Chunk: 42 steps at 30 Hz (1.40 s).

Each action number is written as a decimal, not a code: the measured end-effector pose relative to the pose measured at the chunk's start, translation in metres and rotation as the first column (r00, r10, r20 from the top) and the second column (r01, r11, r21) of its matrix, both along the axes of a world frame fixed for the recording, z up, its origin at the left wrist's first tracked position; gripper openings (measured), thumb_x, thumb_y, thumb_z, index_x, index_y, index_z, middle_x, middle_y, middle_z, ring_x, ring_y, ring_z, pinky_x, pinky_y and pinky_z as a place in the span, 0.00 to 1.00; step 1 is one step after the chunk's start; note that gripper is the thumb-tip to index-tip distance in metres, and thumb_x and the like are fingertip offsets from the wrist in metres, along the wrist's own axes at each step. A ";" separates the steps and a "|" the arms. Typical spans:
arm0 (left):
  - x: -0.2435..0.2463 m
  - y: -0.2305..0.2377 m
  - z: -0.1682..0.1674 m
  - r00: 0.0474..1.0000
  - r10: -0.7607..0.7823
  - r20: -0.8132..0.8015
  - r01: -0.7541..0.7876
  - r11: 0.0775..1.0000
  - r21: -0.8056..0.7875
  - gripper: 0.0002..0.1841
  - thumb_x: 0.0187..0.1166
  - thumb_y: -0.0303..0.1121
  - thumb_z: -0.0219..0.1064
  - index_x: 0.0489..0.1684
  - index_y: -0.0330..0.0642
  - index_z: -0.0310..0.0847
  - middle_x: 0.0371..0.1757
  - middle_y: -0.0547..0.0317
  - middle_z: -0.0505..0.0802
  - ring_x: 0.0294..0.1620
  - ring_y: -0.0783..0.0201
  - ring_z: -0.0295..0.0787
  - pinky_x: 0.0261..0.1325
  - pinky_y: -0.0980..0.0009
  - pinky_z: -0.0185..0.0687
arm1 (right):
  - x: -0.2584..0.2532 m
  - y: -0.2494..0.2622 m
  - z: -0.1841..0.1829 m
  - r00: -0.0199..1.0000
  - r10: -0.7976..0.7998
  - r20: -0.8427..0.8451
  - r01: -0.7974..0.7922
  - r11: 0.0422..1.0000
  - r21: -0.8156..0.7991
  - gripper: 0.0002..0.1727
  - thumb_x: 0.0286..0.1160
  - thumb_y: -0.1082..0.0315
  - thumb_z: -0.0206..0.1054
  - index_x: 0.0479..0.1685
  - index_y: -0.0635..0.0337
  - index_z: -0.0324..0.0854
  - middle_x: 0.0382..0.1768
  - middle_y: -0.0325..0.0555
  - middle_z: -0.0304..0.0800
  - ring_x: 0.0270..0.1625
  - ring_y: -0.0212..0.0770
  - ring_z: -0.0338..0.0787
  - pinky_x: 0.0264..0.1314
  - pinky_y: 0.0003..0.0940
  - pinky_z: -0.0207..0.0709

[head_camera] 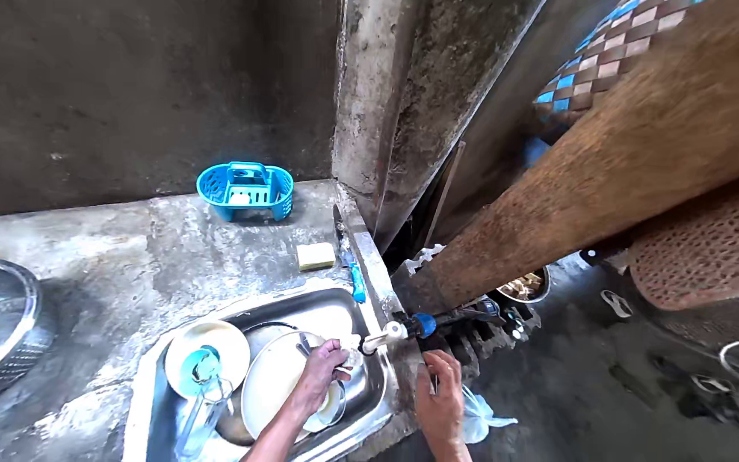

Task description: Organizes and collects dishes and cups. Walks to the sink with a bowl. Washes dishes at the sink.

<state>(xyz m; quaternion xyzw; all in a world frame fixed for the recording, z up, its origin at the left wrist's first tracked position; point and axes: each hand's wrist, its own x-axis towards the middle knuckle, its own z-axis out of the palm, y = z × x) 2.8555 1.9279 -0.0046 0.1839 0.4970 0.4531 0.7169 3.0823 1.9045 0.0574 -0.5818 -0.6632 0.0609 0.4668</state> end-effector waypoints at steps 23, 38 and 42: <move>-0.002 0.001 -0.009 0.982 -0.088 0.165 0.076 0.994 0.078 0.36 0.67 0.14 0.70 0.80 0.40 0.64 0.49 0.44 0.90 0.37 0.54 0.92 0.33 0.61 0.91 | -0.067 -0.015 0.045 0.897 -0.033 -0.440 -0.094 0.960 -0.264 0.18 0.86 0.68 0.54 0.59 0.75 0.80 0.48 0.53 0.94 0.44 0.40 0.96 0.48 0.37 0.93; 0.028 0.003 0.009 0.939 -0.046 -0.342 0.197 0.885 0.422 0.34 0.94 0.48 0.35 0.86 0.26 0.62 0.90 0.33 0.64 0.94 0.48 0.51 0.97 0.54 0.39 | -0.152 0.026 -0.009 0.495 -0.501 -0.710 -0.351 0.632 -0.691 0.21 0.96 0.67 0.39 0.71 0.73 0.71 0.57 0.56 0.84 0.57 0.36 0.84 0.61 0.32 0.80; 0.012 0.015 0.025 0.977 -0.040 -0.207 0.100 0.953 0.286 0.38 0.93 0.53 0.27 0.92 0.29 0.50 0.91 0.34 0.61 0.93 0.50 0.56 0.93 0.57 0.53 | -0.162 0.005 -0.009 0.662 -0.267 -0.701 -0.384 0.681 -0.623 0.29 0.94 0.66 0.40 0.86 0.78 0.57 0.85 0.67 0.66 0.86 0.44 0.69 0.90 0.36 0.61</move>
